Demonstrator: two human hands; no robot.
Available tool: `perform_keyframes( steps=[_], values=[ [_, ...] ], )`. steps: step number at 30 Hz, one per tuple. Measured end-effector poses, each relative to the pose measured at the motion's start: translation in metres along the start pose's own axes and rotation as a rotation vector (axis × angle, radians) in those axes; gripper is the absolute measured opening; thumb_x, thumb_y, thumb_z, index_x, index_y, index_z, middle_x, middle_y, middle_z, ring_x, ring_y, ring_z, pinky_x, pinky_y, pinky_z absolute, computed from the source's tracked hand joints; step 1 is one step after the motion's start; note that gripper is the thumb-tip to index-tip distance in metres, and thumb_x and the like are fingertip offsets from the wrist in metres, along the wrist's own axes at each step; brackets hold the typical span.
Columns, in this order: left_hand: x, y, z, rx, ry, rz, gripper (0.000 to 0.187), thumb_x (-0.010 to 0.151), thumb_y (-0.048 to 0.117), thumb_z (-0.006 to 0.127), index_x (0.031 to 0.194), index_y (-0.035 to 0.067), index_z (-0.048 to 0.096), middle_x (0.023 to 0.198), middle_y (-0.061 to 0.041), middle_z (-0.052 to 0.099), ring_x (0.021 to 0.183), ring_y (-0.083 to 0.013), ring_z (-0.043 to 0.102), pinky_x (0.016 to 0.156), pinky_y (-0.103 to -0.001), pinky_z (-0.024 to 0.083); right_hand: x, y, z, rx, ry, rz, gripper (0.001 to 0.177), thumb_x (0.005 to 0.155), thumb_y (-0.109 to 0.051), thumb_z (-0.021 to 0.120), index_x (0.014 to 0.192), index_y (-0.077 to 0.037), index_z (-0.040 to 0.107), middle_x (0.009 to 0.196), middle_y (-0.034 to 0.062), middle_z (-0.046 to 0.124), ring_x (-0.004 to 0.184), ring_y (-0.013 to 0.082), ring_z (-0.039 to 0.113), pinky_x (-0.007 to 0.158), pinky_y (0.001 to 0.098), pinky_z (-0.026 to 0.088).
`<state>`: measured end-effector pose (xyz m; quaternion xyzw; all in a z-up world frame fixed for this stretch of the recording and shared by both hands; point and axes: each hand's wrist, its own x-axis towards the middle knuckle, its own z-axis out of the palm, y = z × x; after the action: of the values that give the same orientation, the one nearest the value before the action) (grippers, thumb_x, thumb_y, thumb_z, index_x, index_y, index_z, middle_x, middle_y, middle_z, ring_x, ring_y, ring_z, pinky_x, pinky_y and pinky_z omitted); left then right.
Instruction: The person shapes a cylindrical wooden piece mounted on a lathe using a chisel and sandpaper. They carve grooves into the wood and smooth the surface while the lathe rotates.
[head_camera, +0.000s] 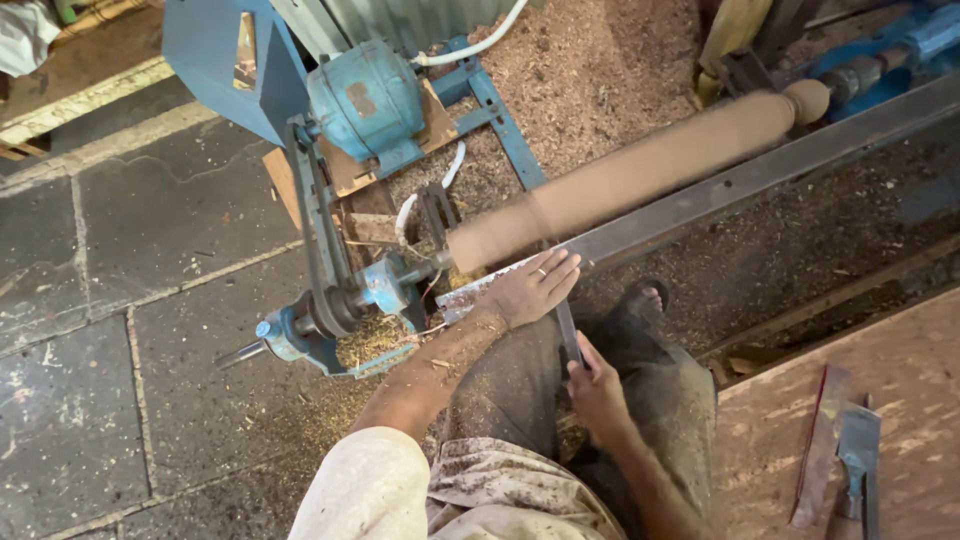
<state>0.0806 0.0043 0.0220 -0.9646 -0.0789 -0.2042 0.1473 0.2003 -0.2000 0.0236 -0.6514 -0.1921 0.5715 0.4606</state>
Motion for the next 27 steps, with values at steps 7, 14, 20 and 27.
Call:
perform_keyframes(
  steps=[7, 14, 20, 27],
  values=[
    [-0.005, 0.002, 0.008, -0.172, -0.041, 0.04, 0.052, 0.097, 0.017, 0.049, 0.148, 0.004, 0.051, 0.154, -0.015, 0.052, 0.14, -0.0303, 0.053, 0.122, -0.045, 0.04, -0.016, 0.014, 0.015, 0.033, 0.066, 0.004, 0.06, 0.097, -0.012, 0.055, 0.156, -0.018, 0.045, 0.064, -0.0054, 0.045, 0.051, 0.0054, 0.039, 0.043, 0.0242, 0.032],
    [-0.005, -0.001, 0.012, -0.205, -0.091, 0.014, 0.057, 0.097, 0.017, 0.047, 0.152, 0.006, 0.045, 0.159, -0.011, 0.047, 0.144, -0.028, 0.05, 0.124, -0.044, 0.038, -0.016, 0.004, 0.015, 0.085, 0.078, 0.098, 0.06, 0.097, -0.013, 0.053, 0.155, -0.021, 0.045, 0.062, -0.0057, 0.041, 0.048, 0.0062, 0.035, 0.04, 0.0256, 0.03],
    [-0.004, 0.001, 0.011, -0.196, -0.124, -0.021, 0.055, 0.099, 0.017, 0.047, 0.152, 0.005, 0.046, 0.16, -0.011, 0.045, 0.145, -0.0281, 0.049, 0.124, -0.044, 0.038, -0.014, -0.004, 0.011, 0.005, 0.029, -0.033, 0.056, 0.099, -0.009, 0.053, 0.154, -0.013, 0.05, 0.07, -0.0066, 0.047, 0.056, 0.004, 0.039, 0.047, 0.0222, 0.033],
    [-0.003, 0.0, 0.013, -0.188, -0.103, -0.036, 0.055, 0.1, 0.017, 0.048, 0.153, 0.004, 0.045, 0.161, -0.011, 0.044, 0.146, -0.0282, 0.048, 0.125, -0.043, 0.038, -0.016, -0.02, 0.012, 0.039, 0.016, 0.081, 0.058, 0.099, -0.01, 0.051, 0.156, -0.017, 0.043, 0.069, -0.0058, 0.048, 0.053, 0.0047, 0.04, 0.045, 0.0238, 0.033]
  ],
)
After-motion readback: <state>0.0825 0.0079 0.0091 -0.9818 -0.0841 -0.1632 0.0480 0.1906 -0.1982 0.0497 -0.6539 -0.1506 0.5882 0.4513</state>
